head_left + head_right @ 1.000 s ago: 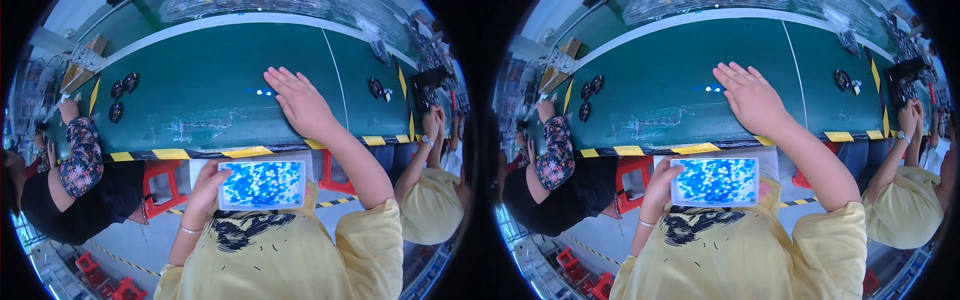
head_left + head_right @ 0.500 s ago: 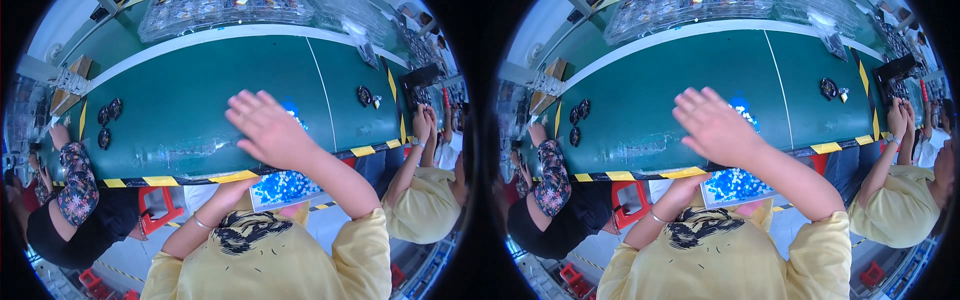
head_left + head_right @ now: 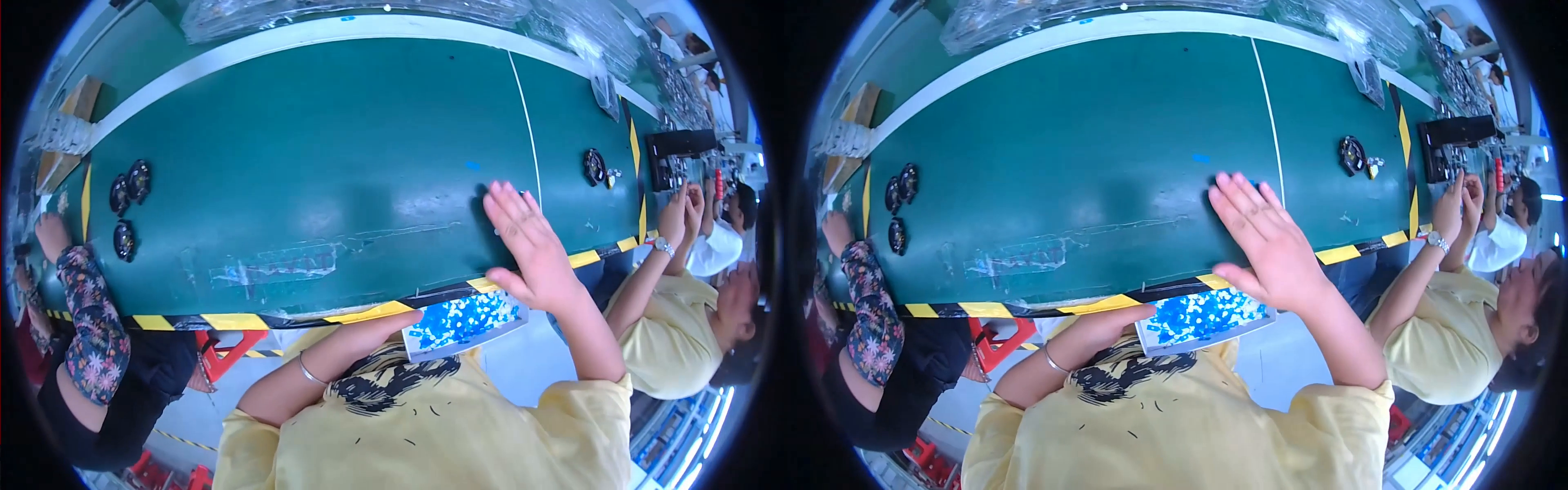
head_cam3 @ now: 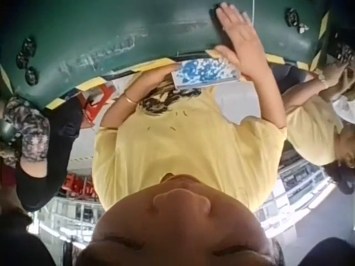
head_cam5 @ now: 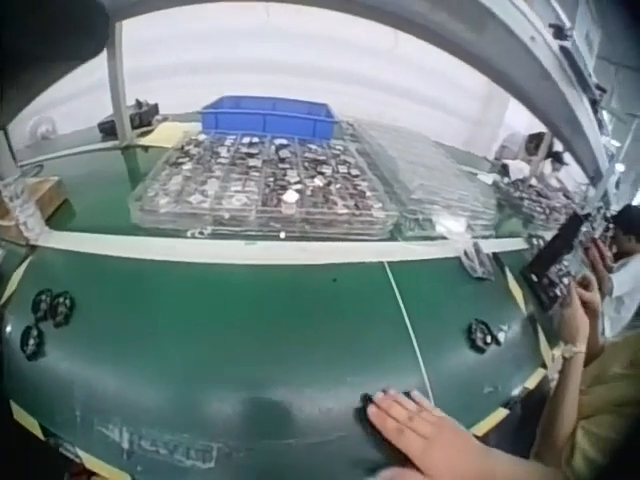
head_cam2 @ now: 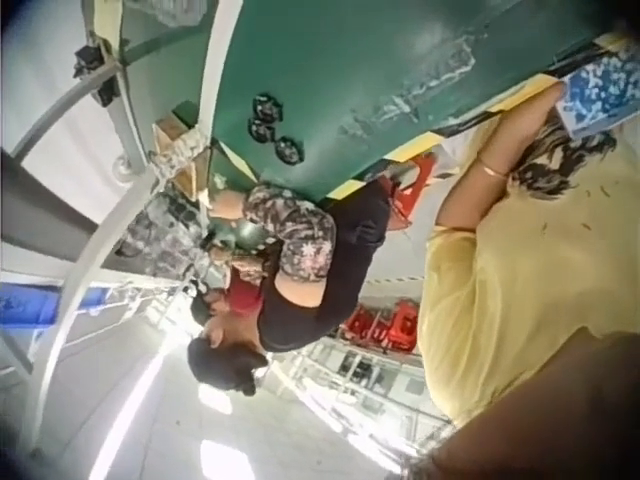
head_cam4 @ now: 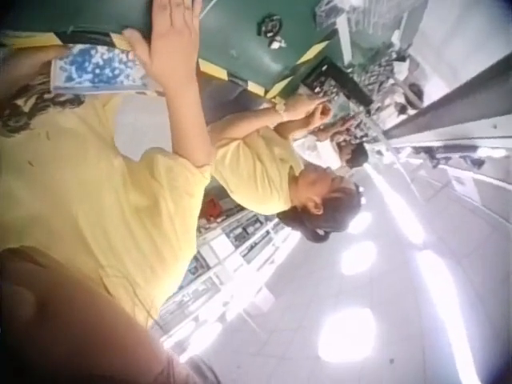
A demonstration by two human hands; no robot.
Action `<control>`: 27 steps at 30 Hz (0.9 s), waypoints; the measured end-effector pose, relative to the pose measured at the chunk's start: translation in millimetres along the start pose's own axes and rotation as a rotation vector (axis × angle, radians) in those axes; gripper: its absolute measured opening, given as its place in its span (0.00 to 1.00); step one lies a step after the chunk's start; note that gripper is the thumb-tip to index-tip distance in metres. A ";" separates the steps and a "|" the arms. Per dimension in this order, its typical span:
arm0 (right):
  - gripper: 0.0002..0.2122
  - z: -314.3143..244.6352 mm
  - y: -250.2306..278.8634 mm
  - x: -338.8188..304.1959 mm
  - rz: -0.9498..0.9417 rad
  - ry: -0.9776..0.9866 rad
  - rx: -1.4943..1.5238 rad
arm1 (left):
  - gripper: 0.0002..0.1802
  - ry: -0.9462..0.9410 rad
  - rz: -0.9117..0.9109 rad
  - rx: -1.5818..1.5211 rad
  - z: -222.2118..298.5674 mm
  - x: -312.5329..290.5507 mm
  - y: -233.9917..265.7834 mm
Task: The person assembles small electronic components by hand, connecting a battery and a circuit board into a plastic casing.
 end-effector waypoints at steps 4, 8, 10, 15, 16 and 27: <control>0.34 0.4 11.4 39.9 0.100 -0.002 -0.024 | 0.26 0.039 -0.156 -0.101 -19.6 13.9 8.6; 0.27 15.0 8.8 51.1 -0.004 0.093 0.066 | 0.25 0.100 -0.258 -0.205 -26.3 18.1 1.4; 0.24 16.1 9.4 47.7 -0.019 0.125 0.187 | 0.25 0.151 -0.236 -0.247 -20.6 17.0 -13.1; 0.24 15.3 8.0 42.5 0.000 0.146 0.143 | 0.21 0.137 -0.290 -0.155 -7.5 25.6 -55.9; 0.24 16.2 9.2 40.5 0.001 0.160 0.130 | 0.21 0.140 -0.293 -0.148 -7.9 28.6 -56.9; 0.25 16.1 -2.4 -50.8 -0.010 0.034 -0.064 | 0.21 0.103 -0.369 -0.263 -12.9 41.8 -65.3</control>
Point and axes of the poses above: each hand's wrist, its own x-axis towards the middle knuckle, its own y-axis out of the back of the hand, z = x × y, the point moved 6 cm from there along x, towards the middle knuckle, and after that the axes turned 2 degrees about y, right-handed, at the moved point
